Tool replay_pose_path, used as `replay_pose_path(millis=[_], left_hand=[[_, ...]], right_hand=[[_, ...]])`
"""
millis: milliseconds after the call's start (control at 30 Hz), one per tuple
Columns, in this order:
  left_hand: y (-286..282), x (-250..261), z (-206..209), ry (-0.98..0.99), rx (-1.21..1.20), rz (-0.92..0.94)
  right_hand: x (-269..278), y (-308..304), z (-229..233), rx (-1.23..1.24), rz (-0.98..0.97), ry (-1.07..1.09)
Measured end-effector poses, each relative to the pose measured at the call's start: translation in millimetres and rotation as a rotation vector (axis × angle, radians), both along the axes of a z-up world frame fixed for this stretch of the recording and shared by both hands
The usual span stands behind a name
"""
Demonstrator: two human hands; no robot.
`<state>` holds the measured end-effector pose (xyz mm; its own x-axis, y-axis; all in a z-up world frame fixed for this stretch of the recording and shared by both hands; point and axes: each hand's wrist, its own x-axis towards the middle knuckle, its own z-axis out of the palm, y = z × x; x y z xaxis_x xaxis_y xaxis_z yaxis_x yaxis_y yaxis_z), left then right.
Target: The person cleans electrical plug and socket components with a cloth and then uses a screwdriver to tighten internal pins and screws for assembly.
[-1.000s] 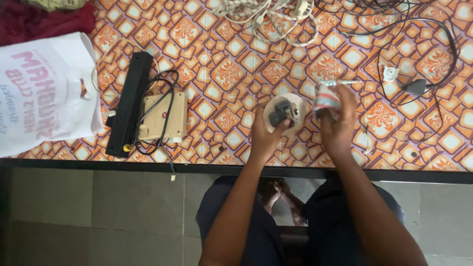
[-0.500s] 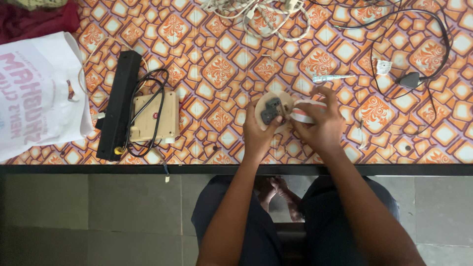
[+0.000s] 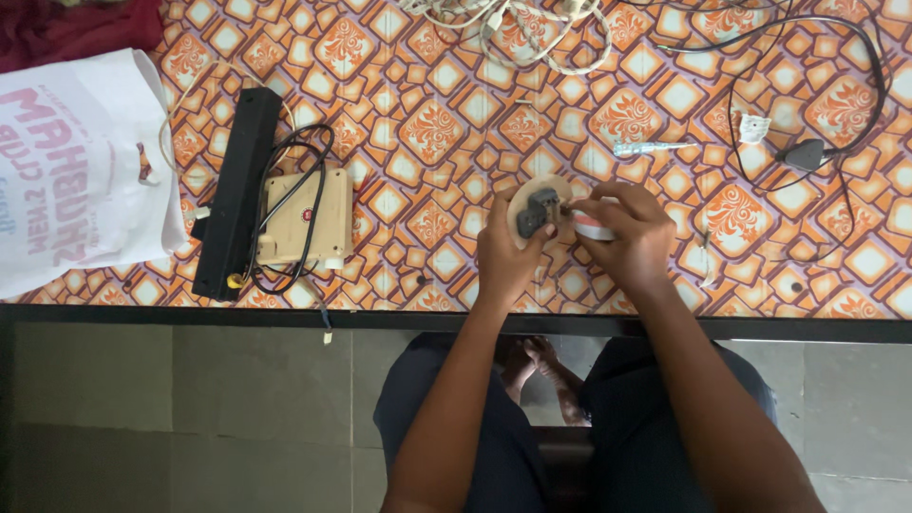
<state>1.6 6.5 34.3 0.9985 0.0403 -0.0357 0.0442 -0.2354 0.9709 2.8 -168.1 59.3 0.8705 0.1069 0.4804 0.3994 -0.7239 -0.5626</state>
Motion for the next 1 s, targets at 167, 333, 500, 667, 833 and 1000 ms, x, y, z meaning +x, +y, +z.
replay_pose_path(millis=[167, 333, 500, 667, 833, 1000], left_hand=[[0.8, 0.8, 2.2, -0.004, 0.122, -0.039], [0.9, 0.8, 3.7, -0.005, 0.166, -0.044], [0.7, -0.9, -7.5, 0.02, 0.09, -0.003], [-9.9, -4.9, -21.0, -0.076, -0.056, 0.034], [-11.0, -8.5, -18.8, 0.065, 0.148, -0.071], [-18.1, -10.6, -8.8, -0.007, 0.107, -0.069]], right_hand=[[1.4, -6.4, -3.1, -0.123, 0.048, 0.018], [1.4, -8.9, -10.9, -0.094, 0.035, 0.067], [-0.8, -2.1, -20.1, 0.145, -0.042, 0.183], [-10.5, 31.8, -15.9, 0.002, 0.244, -0.026], [3.4, 18.5, -13.8, 0.013, 0.134, 0.039], [0.8, 2.1, -25.1, 0.37, -0.069, 0.332]])
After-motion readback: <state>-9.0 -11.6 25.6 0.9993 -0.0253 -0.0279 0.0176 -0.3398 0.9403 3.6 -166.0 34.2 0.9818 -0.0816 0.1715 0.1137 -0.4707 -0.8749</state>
